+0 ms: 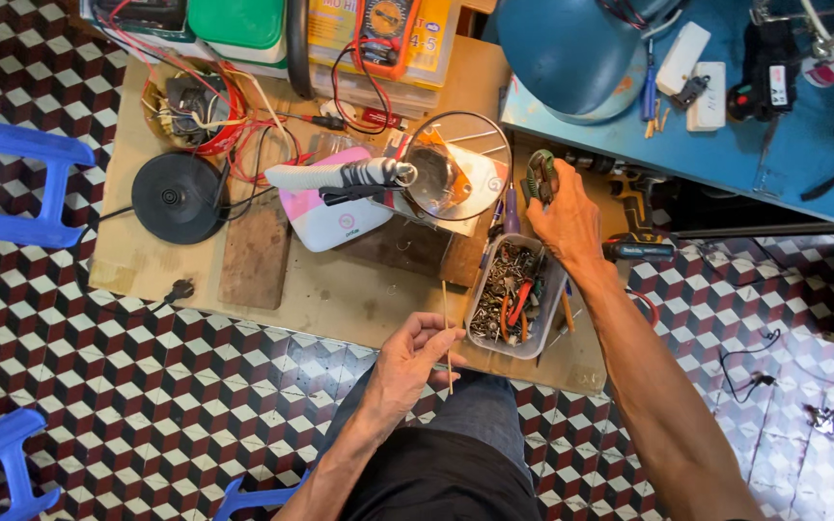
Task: The person files a small metal piece using a metal file, repeatedly rubbing the file along its edges. The person holds the piece with both hands and rotates it to access different sides while working at a cluttered electronics workbench.
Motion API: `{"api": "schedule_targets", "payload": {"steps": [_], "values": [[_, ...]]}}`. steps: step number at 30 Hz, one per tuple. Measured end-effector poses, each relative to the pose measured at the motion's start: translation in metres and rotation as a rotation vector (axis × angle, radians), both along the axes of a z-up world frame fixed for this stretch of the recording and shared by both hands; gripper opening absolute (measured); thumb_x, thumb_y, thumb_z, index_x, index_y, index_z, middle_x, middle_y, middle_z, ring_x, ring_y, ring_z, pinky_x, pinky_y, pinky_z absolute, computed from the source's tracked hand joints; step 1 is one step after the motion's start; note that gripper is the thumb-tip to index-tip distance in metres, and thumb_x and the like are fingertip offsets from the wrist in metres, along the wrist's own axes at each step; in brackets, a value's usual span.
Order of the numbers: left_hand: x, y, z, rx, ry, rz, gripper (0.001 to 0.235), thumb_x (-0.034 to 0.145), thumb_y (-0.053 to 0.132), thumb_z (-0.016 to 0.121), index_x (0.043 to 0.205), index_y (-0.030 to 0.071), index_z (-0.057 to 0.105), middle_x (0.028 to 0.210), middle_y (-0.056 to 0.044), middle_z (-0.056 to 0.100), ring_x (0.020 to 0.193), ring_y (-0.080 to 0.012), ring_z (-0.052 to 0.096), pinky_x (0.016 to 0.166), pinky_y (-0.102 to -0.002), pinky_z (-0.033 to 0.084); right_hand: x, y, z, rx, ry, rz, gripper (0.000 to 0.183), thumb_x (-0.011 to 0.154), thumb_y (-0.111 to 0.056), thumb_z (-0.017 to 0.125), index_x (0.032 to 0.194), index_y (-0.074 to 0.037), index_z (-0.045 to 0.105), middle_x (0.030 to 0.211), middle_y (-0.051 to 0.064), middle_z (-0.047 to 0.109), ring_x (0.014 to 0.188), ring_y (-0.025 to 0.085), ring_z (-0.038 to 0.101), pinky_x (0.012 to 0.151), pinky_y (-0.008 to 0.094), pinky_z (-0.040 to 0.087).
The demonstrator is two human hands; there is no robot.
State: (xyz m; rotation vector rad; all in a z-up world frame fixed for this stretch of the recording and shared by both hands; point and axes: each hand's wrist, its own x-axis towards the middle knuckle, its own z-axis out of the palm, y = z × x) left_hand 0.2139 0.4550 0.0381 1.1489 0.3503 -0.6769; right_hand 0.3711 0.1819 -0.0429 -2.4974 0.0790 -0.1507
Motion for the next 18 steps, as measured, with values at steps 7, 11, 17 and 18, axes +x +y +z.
{"api": "schedule_targets", "payload": {"steps": [7,11,17,18], "values": [[-0.003,-0.015,0.003,0.042,-0.044,-0.049,0.028,0.097,0.022,0.068,0.115,0.001,0.064,0.102,-0.007,0.068,0.084,-0.0116,0.068,0.071,-0.026,0.058,-0.111,-0.012,0.075,0.713,-0.063,-0.493,0.02,0.1,-0.014,0.078,0.106,0.003,0.068,0.088,0.005,0.068,0.075,0.014,0.062,0.068,0.03,0.05],[0.005,-0.017,-0.009,-0.107,0.124,0.127,0.027,0.095,0.022,0.071,0.112,0.003,0.062,0.097,-0.008,0.066,0.084,-0.0134,0.068,0.079,-0.027,0.059,-0.17,-0.008,0.097,1.144,-0.085,-0.632,0.022,0.093,-0.019,0.076,0.105,-0.005,0.065,0.086,0.005,0.07,0.063,0.011,0.062,0.056,0.025,0.047],[0.016,-0.015,-0.014,-0.264,0.161,0.295,0.028,0.093,0.019,0.073,0.11,0.002,0.059,0.098,-0.008,0.067,0.091,-0.0154,0.07,0.086,-0.028,0.061,-0.228,-0.001,0.124,1.324,-0.173,-0.679,0.027,0.1,-0.024,0.075,0.109,0.0,0.066,0.09,0.008,0.07,0.072,0.012,0.067,0.063,0.024,0.052],[0.019,-0.017,-0.013,-0.272,0.15,0.303,0.028,0.093,0.019,0.073,0.111,0.002,0.059,0.099,-0.008,0.068,0.092,-0.0158,0.07,0.086,-0.027,0.061,-0.233,-0.001,0.126,1.245,-0.175,-0.711,0.025,0.1,-0.021,0.076,0.112,-0.002,0.065,0.092,0.009,0.07,0.073,0.014,0.068,0.066,0.024,0.053]]}}
